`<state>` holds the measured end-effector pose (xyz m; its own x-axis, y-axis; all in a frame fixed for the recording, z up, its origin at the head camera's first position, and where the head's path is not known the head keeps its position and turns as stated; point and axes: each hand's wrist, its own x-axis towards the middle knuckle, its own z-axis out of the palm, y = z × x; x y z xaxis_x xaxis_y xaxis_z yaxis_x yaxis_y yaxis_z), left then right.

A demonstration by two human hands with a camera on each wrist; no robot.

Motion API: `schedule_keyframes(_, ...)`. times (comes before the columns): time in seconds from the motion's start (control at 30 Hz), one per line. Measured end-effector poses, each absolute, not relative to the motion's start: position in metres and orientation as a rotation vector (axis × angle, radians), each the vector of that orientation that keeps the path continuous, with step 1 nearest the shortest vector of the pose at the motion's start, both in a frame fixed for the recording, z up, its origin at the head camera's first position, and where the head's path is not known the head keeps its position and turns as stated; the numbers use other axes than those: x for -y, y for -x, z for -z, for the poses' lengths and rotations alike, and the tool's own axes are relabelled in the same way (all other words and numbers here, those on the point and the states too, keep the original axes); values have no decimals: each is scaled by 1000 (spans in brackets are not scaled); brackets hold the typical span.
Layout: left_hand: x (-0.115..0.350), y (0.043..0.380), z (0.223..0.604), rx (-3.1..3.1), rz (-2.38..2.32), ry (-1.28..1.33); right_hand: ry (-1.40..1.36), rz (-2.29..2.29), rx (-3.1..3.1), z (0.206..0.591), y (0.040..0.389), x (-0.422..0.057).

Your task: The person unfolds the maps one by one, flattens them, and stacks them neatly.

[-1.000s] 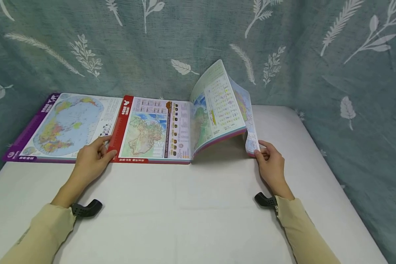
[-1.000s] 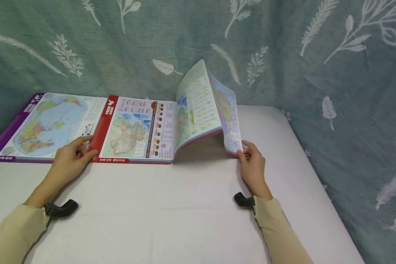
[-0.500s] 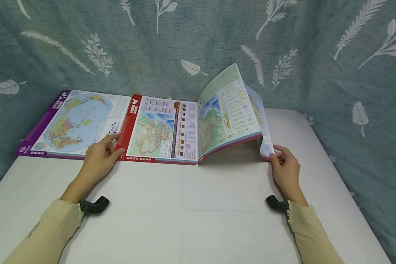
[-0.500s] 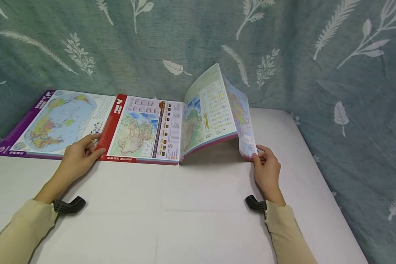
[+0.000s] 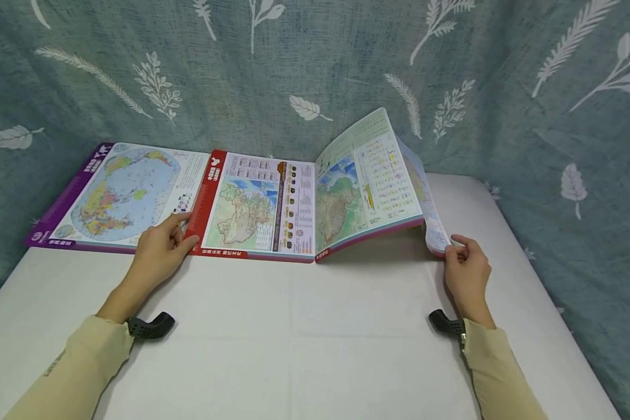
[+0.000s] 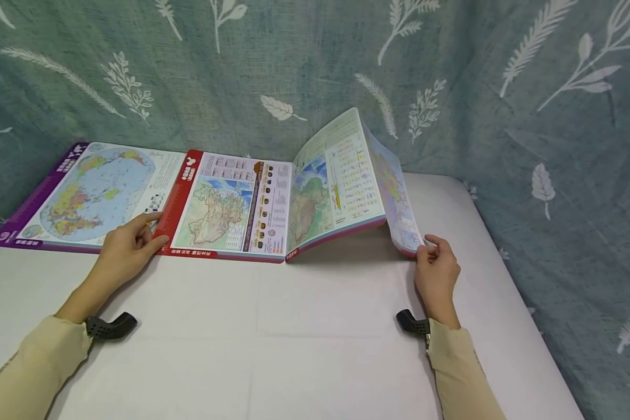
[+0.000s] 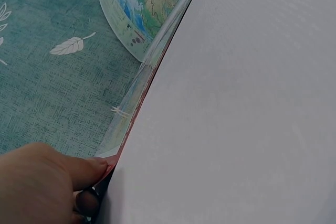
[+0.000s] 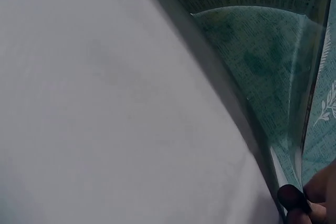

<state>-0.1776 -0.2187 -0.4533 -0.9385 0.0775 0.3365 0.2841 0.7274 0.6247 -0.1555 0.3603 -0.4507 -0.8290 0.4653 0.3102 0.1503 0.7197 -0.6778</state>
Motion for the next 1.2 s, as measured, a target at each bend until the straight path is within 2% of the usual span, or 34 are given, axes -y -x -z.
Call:
schedule_keyframes(0.37, 218, 180, 453, 2627, 1031, 289, 453, -865, 2504, 450, 148, -378)
schedule_keyframes(1.2, 218, 177, 452, 2643, 1012, 281, 724, -834, 2488, 450, 128, -442)
